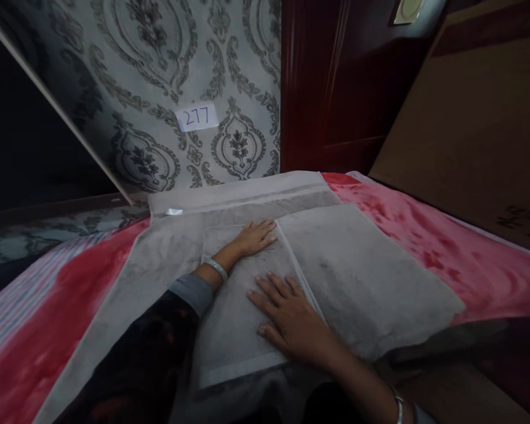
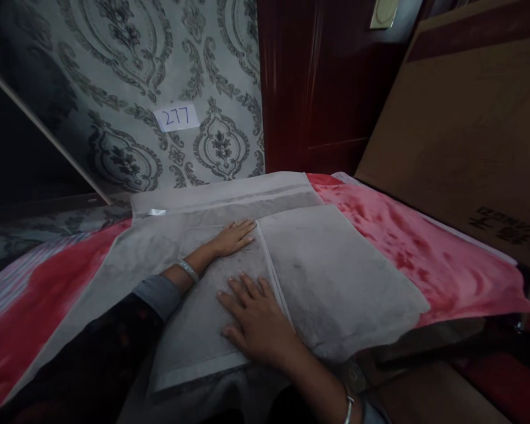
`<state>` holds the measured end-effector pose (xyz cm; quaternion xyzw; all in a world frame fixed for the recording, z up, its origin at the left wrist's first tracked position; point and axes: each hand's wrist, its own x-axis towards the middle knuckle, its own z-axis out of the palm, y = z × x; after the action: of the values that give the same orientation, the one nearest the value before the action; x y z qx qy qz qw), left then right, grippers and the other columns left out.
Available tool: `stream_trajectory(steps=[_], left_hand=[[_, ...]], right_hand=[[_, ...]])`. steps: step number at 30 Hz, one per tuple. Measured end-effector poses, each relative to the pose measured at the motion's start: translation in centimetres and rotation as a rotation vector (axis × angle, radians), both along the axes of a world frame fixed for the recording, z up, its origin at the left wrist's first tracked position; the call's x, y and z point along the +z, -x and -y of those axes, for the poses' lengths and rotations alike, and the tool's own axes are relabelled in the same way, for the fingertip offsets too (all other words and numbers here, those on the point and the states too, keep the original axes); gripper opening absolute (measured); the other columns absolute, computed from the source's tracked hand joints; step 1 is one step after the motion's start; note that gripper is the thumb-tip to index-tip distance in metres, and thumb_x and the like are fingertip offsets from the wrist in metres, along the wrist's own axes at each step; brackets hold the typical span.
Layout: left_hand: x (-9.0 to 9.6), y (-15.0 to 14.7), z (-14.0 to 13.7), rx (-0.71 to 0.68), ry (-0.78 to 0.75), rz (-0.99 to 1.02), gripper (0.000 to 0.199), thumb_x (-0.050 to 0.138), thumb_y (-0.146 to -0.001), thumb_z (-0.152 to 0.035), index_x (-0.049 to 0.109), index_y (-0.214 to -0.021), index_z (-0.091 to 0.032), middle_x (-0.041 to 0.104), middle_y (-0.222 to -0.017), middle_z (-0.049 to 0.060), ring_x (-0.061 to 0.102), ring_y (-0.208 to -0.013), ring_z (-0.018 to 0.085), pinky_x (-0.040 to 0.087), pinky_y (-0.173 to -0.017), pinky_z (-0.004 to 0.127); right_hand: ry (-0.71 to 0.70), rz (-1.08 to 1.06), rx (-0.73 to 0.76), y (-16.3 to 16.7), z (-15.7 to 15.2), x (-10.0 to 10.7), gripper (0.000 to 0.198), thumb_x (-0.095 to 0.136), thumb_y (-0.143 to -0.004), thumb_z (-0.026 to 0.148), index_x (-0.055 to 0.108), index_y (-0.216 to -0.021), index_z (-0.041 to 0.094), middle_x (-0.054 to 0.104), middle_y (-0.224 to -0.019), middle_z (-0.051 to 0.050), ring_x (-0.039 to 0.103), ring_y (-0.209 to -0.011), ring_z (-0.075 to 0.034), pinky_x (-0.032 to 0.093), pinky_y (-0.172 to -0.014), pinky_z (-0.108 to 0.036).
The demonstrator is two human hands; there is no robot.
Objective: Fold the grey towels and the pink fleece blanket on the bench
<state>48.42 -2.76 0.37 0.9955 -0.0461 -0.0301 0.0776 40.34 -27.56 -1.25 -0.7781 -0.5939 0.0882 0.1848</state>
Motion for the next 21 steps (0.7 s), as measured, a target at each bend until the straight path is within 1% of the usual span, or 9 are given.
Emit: stream_trajectory(steps=[3, 7, 11, 15, 18, 21], left_hand=[[-0.5, 0.0, -0.1, 0.014, 0.017, -0.002, 0.063, 0.028, -0.100, -0.054, 0.028, -0.157, -0.027, 0.022, -0.167, 0.007, 0.018, -0.154, 0.026, 0.011, -0.124, 0.052], [-0.4, -0.1, -0.2, 0.030, 0.032, -0.009, 0.063, 0.031, -0.100, -0.054, 0.029, -0.157, -0.028, 0.024, -0.166, 0.007, 0.020, -0.153, 0.027, 0.013, -0.123, 0.053], [-0.1, 0.1, 0.1, 0.038, 0.014, -0.006, 0.061, 0.032, -0.100, -0.053, 0.028, -0.157, -0.030, 0.024, -0.167, 0.005, 0.020, -0.153, 0.027, 0.014, -0.123, 0.052], [0.7, 0.5, 0.7, 0.057, -0.055, 0.001, 0.060, 0.031, -0.101, -0.050, 0.028, -0.157, -0.030, 0.024, -0.166, 0.005, 0.020, -0.153, 0.029, 0.012, -0.123, 0.055], [1.7, 1.1, 1.6, 0.089, -0.120, 0.024, 0.059, 0.033, -0.100, -0.051, 0.033, -0.155, -0.028, 0.029, -0.165, 0.006, 0.020, -0.153, 0.032, 0.010, -0.122, 0.061], [2.7, 2.6, 2.5, 0.096, -0.138, 0.068, 0.059, 0.031, -0.101, -0.050, 0.038, -0.153, -0.023, 0.032, -0.163, 0.009, 0.019, -0.153, 0.032, 0.011, -0.122, 0.060]], right_hand=[[0.003, -0.004, 0.002, 0.2, 0.2, -0.1, 0.063, 0.052, -0.098, 0.043, 0.031, -0.157, 0.033, 0.018, -0.167, -0.002, 0.009, -0.154, -0.029, 0.008, -0.123, -0.058], [0.011, 0.006, -0.004, 0.5, 0.6, -0.5, 0.064, 0.052, -0.098, 0.044, 0.030, -0.157, 0.034, 0.017, -0.167, -0.001, 0.009, -0.154, -0.030, 0.009, -0.123, -0.059], [0.020, 0.028, -0.025, 1.2, 1.5, -0.7, 0.065, 0.052, -0.099, 0.043, 0.027, -0.158, 0.035, 0.015, -0.167, -0.001, 0.008, -0.154, -0.030, 0.010, -0.122, -0.059], [0.033, 0.059, -0.066, 2.2, 2.4, -0.8, 0.064, 0.052, -0.100, 0.042, 0.026, -0.158, 0.037, 0.016, -0.167, -0.001, 0.010, -0.153, -0.029, 0.013, -0.123, -0.057], [0.017, 0.080, -0.089, 2.8, 3.0, -1.0, 0.063, 0.053, -0.100, 0.040, 0.028, -0.158, 0.036, 0.019, -0.166, -0.001, 0.013, -0.153, -0.029, 0.015, -0.123, -0.057], [-0.006, 0.063, -0.098, 2.9, 3.8, -0.9, 0.061, 0.053, -0.100, 0.041, 0.032, -0.157, 0.033, 0.023, -0.165, -0.003, 0.016, -0.152, -0.029, 0.017, -0.122, -0.057]])
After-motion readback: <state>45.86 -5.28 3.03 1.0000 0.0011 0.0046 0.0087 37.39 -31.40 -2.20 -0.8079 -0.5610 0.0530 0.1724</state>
